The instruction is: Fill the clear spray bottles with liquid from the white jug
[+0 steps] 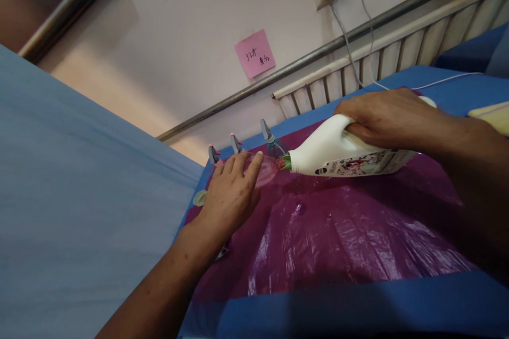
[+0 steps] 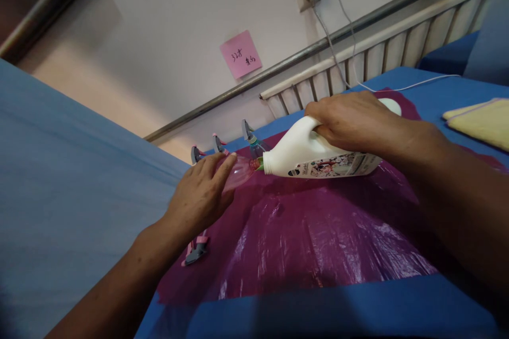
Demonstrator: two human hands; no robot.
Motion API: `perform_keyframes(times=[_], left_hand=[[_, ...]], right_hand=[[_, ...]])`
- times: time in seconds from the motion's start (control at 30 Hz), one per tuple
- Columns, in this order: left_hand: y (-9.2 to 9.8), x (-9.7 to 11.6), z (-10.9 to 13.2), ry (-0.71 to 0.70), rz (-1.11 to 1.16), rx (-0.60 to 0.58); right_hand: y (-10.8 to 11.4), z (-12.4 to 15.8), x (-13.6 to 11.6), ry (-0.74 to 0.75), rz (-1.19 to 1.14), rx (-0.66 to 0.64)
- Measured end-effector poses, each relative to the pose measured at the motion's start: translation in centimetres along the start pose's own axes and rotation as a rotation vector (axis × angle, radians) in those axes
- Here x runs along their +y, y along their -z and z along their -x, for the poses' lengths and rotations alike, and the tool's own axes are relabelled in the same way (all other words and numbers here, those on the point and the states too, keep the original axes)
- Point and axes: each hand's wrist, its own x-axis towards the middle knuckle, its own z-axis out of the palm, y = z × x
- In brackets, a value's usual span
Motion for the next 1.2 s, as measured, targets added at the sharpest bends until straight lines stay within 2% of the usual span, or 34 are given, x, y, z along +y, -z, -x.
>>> perform_keyframes(times=[0.43, 0.83, 1.2], left_hand=[[0.85, 0.28, -0.26, -0.006, -0.038, -0.069], [1.07, 0.45, -0.52, -0.011, -0.077, -0.080], [0.93, 0.82, -0.66, -0.036, -0.094, -0.104]], right_hand=[[-0.18, 0.02, -0.02, 0.021, -0.031, 0.030], [-0.25, 0.04, -0.02, 0.041, -0.028, 0.049], [-0.05, 0.05, -0.17, 0.061, -0.023, 0.011]])
